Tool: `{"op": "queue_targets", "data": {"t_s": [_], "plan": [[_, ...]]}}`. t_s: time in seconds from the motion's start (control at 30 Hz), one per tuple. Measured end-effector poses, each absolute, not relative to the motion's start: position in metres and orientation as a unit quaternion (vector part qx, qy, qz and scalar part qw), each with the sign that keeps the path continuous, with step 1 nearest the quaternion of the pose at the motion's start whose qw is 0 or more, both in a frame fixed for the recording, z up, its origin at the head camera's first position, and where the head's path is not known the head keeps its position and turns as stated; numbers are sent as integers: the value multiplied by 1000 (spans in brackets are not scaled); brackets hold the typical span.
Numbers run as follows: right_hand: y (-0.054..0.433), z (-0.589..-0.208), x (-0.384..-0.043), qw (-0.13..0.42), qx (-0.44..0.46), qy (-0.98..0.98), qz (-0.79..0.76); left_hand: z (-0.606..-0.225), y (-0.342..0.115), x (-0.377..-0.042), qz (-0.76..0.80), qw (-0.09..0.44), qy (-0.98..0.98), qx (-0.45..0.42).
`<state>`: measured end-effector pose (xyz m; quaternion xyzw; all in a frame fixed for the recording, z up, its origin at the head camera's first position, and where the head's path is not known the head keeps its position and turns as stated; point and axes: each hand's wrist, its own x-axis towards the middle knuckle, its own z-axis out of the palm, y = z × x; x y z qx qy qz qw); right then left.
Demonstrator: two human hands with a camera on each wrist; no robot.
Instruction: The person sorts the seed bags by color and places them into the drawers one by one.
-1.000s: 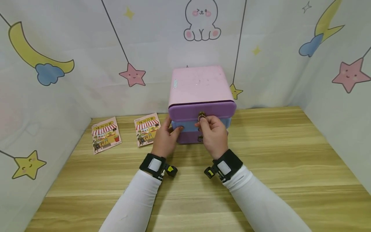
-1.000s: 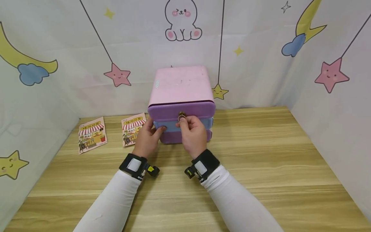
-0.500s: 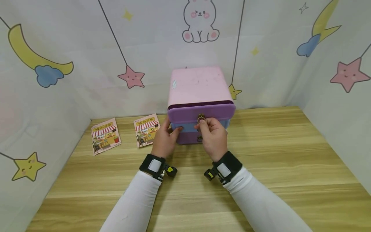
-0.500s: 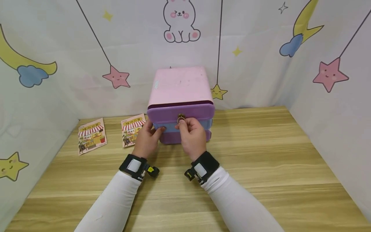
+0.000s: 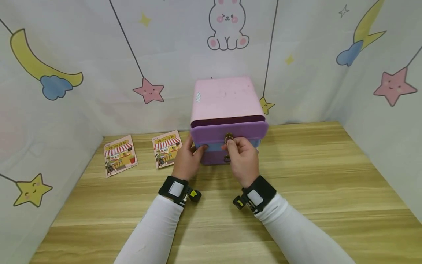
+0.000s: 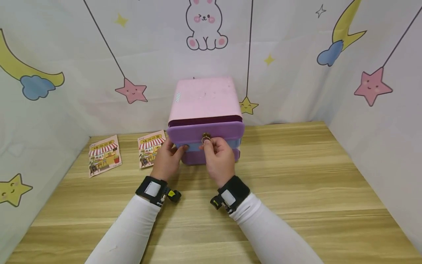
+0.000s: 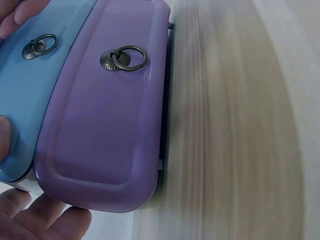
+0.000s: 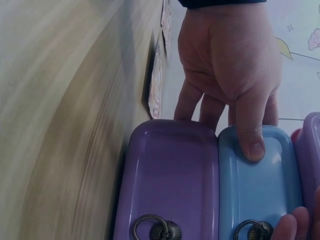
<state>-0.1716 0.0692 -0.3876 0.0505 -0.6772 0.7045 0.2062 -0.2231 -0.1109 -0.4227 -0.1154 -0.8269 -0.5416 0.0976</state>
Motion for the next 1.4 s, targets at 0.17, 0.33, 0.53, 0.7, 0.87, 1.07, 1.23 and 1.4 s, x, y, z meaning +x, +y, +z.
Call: {"op": "queue_targets", "data": {"t_s": [0.17, 0.33, 0.53, 0.7, 0.87, 1.07, 1.23, 1.4], "plan": [[70, -390, -169, 208, 52, -673, 708, -423, -110, -224, -535, 104, -830, -116], [70, -391, -165, 204, 52, -671, 711, -423, -110, -224, -534, 112, -830, -118], [71, -391, -158, 198, 57, -668, 715, -425, -110, -225, -526, 118, -834, -118], [72, -392, -155, 194, 55, -673, 712, -426, -110, -224, -503, 125, -848, -112], [71, -392, -153, 194, 51, -672, 713, -427, -111, -224, -502, 127, -848, -111], [70, -394, -149, 200, 47, -665, 718, -426, -111, -223, -488, 133, -856, -109], [69, -396, -144, 202, 44, -665, 717, -425, -111, -222, -470, 136, -866, -105], [69, -396, -139, 207, 47, -668, 713, -424, -112, -222, -460, 136, -871, -104]]}}
